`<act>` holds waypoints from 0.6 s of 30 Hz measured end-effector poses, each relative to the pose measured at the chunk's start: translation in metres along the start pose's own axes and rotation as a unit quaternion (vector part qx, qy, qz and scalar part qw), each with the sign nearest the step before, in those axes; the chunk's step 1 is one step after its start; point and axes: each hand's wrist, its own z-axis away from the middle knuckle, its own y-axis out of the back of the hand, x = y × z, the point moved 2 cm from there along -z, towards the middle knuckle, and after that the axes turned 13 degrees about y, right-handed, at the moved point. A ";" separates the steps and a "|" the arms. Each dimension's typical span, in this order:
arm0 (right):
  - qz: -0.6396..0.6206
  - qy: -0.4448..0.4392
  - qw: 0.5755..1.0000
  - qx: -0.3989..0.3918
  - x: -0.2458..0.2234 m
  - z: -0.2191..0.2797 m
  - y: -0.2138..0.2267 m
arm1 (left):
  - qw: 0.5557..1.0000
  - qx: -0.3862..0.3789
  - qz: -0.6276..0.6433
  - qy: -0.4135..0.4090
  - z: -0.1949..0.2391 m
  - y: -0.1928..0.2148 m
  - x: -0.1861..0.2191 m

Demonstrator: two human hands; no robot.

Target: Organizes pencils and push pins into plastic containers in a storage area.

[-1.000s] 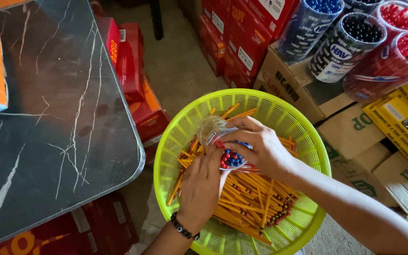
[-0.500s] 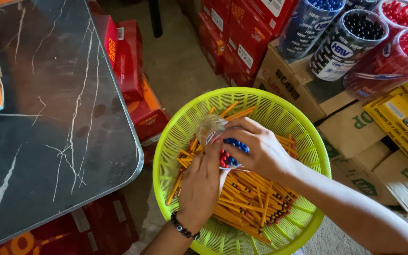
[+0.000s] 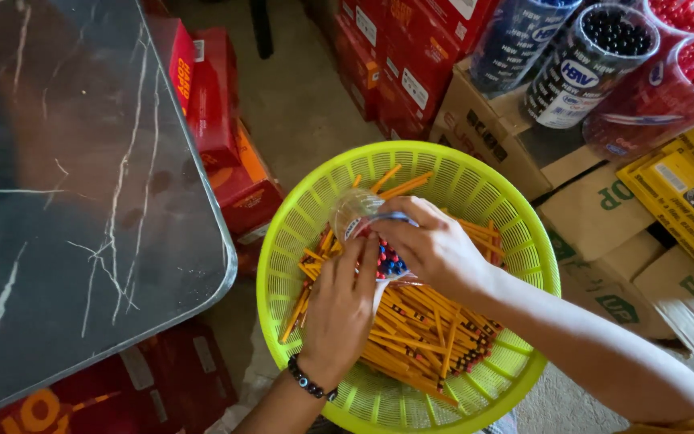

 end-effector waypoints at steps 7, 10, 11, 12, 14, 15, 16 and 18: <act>-0.025 -0.018 0.999 -0.022 -0.010 0.010 0.020 | 0.999 0.011 0.021 0.024 0.001 -0.010 -0.005; 0.049 -0.015 0.998 -0.024 -0.014 0.023 0.026 | 0.999 0.030 0.030 0.026 0.000 -0.012 -0.008; 0.016 -0.051 0.996 -0.077 -0.014 0.030 0.023 | 0.998 0.025 0.049 0.026 0.000 -0.011 -0.008; -0.017 -0.087 0.988 -0.128 -0.014 0.037 0.021 | 0.997 0.021 0.068 0.023 -0.001 -0.011 -0.008; 0.018 -0.081 0.977 -0.198 -0.009 0.055 0.006 | 0.997 0.029 0.070 0.012 -0.002 -0.009 -0.006; 0.052 -0.076 0.959 -0.268 -0.007 0.065 -0.003 | 0.997 0.037 0.073 0.002 -0.002 -0.008 -0.005; 0.055 -0.076 0.960 -0.265 -0.007 0.070 -0.008 | 0.997 0.038 0.073 -0.001 -0.002 -0.010 -0.003; 0.218 -0.128 0.860 -0.444 -0.004 0.084 -0.021 | 0.997 0.065 0.039 0.004 -0.003 -0.013 0.000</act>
